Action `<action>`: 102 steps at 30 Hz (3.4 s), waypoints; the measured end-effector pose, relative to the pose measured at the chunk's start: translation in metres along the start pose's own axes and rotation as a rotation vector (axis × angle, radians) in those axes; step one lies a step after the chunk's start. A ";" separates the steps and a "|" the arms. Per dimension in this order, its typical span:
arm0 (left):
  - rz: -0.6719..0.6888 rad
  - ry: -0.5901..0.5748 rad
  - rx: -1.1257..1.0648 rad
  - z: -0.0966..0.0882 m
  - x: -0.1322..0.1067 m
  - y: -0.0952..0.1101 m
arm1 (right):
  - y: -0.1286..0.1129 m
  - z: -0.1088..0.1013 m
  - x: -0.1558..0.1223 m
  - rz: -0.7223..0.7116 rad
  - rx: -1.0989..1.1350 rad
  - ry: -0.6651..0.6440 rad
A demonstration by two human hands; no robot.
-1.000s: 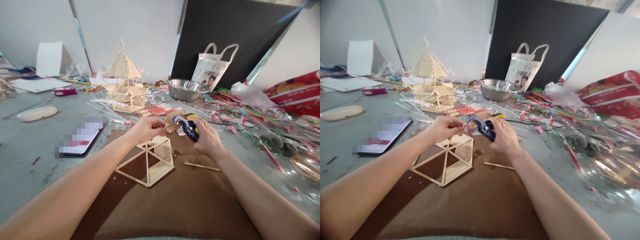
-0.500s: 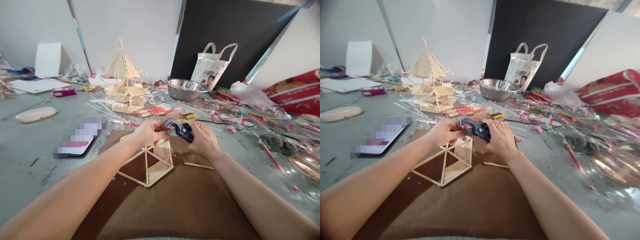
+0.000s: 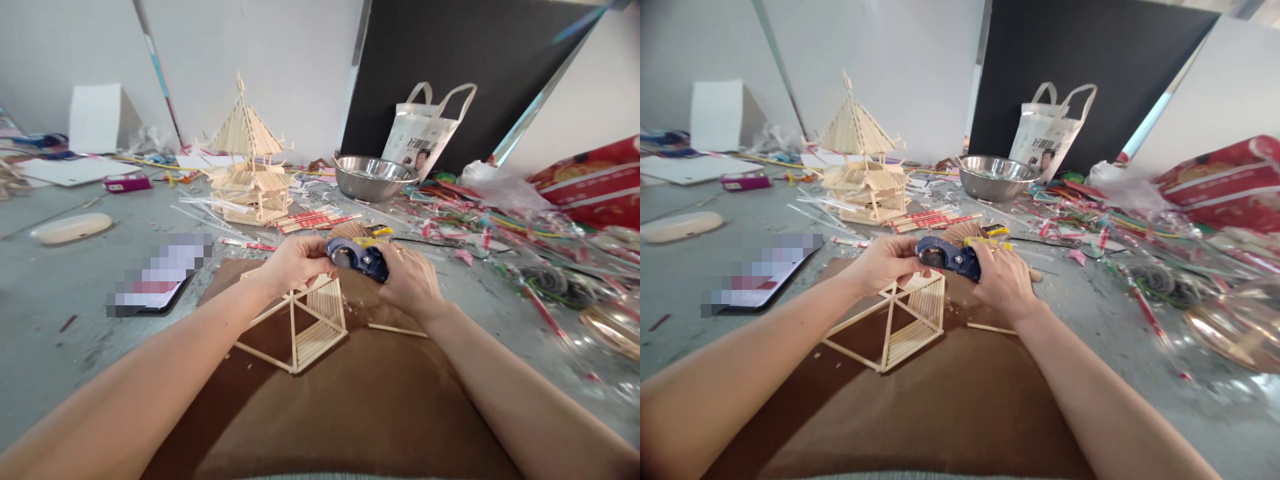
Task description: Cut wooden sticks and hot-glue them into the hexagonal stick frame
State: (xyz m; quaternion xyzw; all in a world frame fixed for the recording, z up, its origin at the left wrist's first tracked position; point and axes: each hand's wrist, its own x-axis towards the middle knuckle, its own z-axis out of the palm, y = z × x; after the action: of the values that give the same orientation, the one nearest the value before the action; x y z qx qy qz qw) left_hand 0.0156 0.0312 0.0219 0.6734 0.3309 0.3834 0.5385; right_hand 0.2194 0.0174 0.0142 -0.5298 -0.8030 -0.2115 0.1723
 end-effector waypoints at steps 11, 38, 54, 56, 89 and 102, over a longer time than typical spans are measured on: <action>-0.018 0.053 -0.021 0.000 0.001 -0.001 | 0.000 -0.002 0.002 0.224 0.022 -0.148; 0.066 0.146 0.164 -0.006 0.005 -0.011 | -0.007 -0.009 -0.001 0.056 0.043 -0.206; 0.092 0.125 0.198 -0.007 0.005 -0.010 | -0.008 -0.010 0.000 0.025 0.055 -0.227; 0.096 0.116 0.187 -0.007 0.005 -0.010 | -0.008 -0.009 0.000 0.024 0.048 -0.229; 0.040 0.096 0.085 -0.003 0.005 -0.008 | -0.015 -0.012 0.002 0.112 0.029 -0.301; 0.014 0.103 0.053 -0.002 0.005 -0.006 | -0.014 -0.011 0.002 0.099 0.044 -0.304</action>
State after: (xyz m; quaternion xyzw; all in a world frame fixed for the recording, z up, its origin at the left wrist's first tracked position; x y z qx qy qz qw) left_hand 0.0161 0.0377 0.0167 0.6692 0.3636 0.4122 0.5001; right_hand 0.2061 0.0087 0.0222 -0.5907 -0.7972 -0.1025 0.0706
